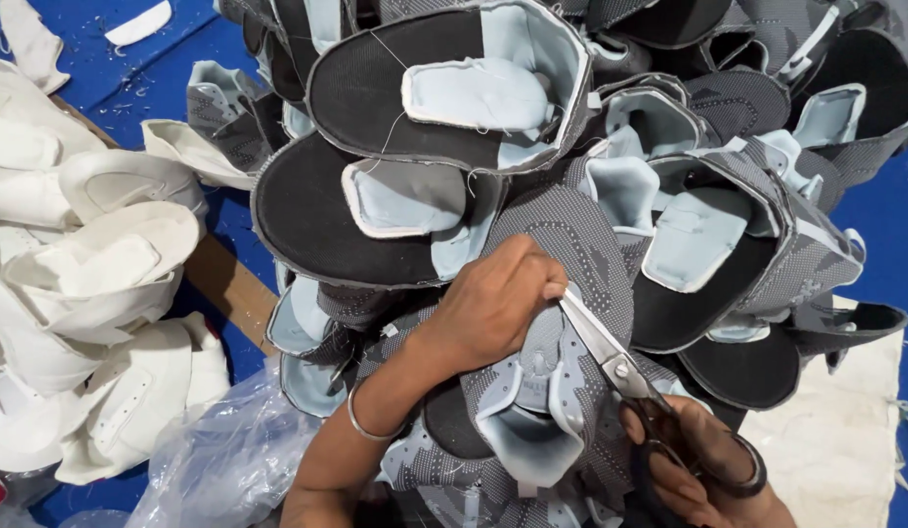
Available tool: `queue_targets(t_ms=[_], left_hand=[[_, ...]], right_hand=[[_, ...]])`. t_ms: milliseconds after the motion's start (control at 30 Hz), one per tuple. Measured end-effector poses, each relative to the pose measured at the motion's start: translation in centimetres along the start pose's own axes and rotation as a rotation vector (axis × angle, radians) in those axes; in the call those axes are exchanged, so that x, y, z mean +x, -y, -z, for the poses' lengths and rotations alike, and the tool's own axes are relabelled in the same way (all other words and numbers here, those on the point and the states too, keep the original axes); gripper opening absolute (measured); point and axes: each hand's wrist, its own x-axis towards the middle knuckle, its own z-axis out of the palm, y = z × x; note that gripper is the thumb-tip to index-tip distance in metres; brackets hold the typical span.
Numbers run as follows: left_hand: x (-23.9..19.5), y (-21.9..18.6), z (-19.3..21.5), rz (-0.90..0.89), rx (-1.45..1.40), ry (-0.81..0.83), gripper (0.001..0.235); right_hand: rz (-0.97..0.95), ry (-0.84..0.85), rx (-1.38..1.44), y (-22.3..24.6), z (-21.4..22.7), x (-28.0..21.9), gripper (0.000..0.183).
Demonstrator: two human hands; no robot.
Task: The person trims excess material and loose threads from shoe upper components using a pair of scissors.
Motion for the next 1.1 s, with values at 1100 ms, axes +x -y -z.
queue_targets(t_ms=[1100], left_hand=[[-2.9, -5.8, 0.4, 0.033, 0.259, 0.220, 0.043]], right_hand=[[0.809, -0.423, -0.492, -5.8, 0.8, 2.9, 0.036]])
